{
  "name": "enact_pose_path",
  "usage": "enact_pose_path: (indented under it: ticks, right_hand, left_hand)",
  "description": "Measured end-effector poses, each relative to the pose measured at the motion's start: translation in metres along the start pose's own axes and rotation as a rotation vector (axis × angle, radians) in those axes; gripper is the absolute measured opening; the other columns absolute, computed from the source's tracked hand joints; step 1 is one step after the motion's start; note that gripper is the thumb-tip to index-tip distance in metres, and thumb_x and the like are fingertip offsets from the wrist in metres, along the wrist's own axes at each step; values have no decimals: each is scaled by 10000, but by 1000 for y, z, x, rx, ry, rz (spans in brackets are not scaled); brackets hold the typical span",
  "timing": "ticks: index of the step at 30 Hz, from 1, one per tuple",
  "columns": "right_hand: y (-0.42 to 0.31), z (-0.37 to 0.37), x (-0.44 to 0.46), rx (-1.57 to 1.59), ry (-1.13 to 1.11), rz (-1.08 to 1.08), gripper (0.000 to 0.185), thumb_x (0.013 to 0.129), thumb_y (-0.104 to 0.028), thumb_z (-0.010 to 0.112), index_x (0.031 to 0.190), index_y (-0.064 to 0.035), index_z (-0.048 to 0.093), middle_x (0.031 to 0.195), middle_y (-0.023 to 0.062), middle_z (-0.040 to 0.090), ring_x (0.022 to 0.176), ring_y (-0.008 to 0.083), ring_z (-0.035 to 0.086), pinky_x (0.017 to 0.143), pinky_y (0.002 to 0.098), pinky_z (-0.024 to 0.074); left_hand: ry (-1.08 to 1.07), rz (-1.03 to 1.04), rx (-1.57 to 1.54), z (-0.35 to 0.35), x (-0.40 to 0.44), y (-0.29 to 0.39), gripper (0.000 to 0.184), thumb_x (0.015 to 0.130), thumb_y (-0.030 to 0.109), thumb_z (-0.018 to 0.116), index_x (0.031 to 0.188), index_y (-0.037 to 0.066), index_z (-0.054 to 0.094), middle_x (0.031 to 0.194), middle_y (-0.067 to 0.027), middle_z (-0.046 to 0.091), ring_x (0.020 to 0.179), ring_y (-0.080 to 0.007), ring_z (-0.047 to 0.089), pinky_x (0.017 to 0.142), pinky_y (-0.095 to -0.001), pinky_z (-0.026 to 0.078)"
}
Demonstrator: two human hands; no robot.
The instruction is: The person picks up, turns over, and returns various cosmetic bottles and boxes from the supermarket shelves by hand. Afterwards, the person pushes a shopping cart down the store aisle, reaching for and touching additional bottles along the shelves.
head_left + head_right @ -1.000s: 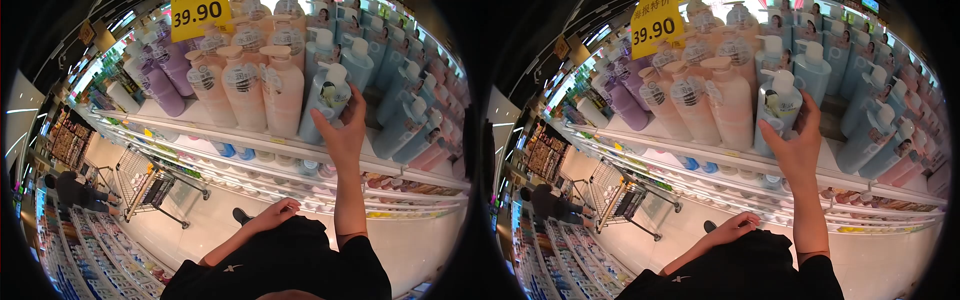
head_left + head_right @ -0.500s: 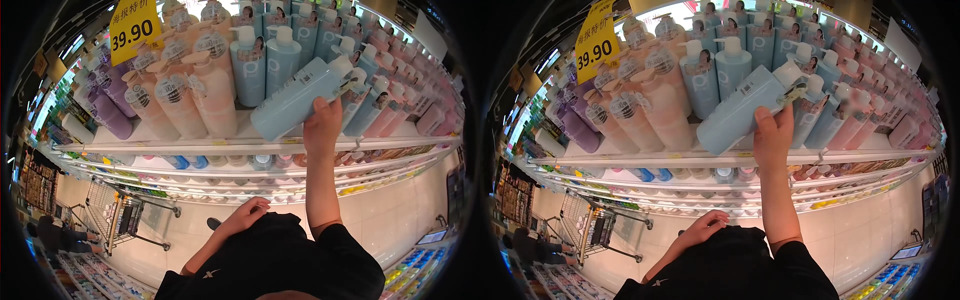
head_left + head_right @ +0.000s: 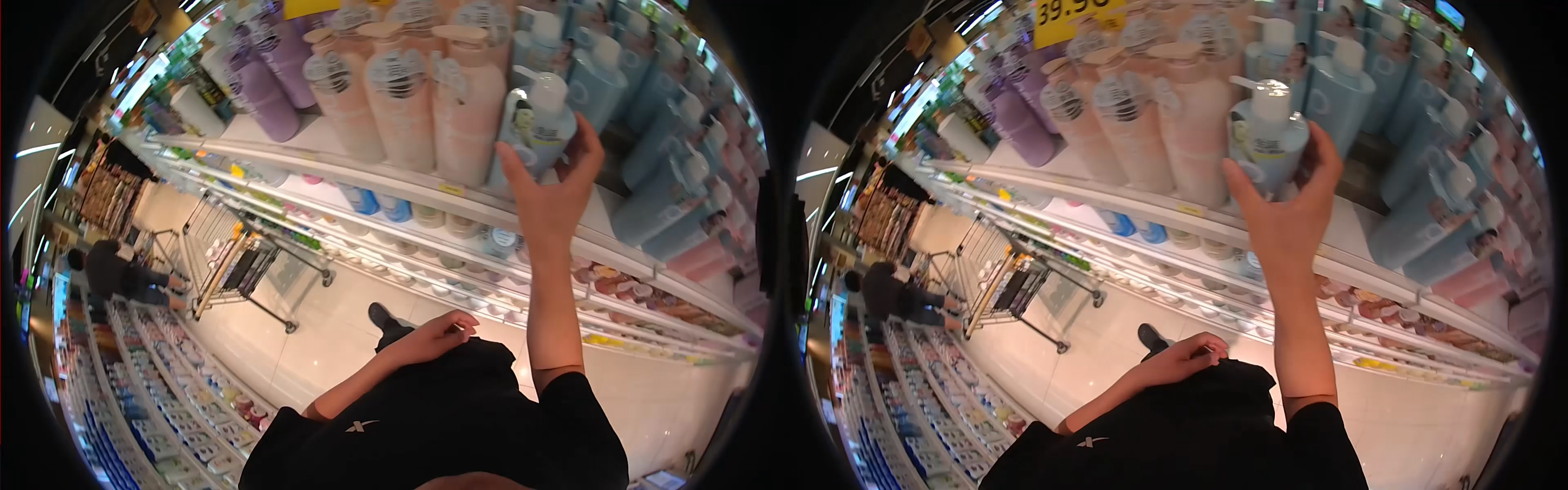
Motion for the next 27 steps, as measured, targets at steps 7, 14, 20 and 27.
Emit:
enact_pose_path:
  ticks: [7, 14, 20, 27]
  right_hand:
    - [22, 11, -3, 14, 3, 80, 947, 964, -258, 952, 1672, 34, 396, 1638, 237, 530, 1477, 304, 576, 1249, 423, 443]
    - [-14, -4, -18, -98, 146, -140, 737, 1044, -105, 830, 1633, 72, 424, 1611, 270, 577, 1520, 357, 575, 1275, 464, 468]
    - [-32, -3, -79, 34, 270, -341, 376, 1138, -163, 684, 1380, 109, 591, 1282, 240, 724, 1166, 331, 717, 1090, 432, 574]
    - [-72, 185, -179, 142, -409, -70, 111, 1038, 20, 627, 1093, 55, 717, 1050, 139, 725, 936, 245, 673, 895, 365, 555]
  left_hand:
    - [172, -112, 70, -10, -41, -2, 317, 1199, 224, 615, 1468, 56, 609, 1318, -46, 686, 1219, -137, 638, 1081, -329, 516]
    - [276, -160, 92, -35, -77, -12, 295, 1190, 206, 591, 1433, 42, 622, 1303, -53, 697, 1202, -156, 649, 1070, -357, 525]
    - [261, -93, 60, -74, -105, -20, 287, 1177, 188, 584, 1427, 54, 630, 1253, -41, 700, 1155, -147, 642, 1037, -348, 531]
    - [397, -50, 125, -168, -204, -14, 311, 1189, 238, 600, 1434, 51, 645, 1266, -56, 719, 1133, -146, 655, 1013, -338, 537]
Point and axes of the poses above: each hand's wrist, its own x-axis towards the middle knuckle, its own z-axis out of the palm, y = z × x, the point moved 6 cm from there along x, towards the middle knuckle
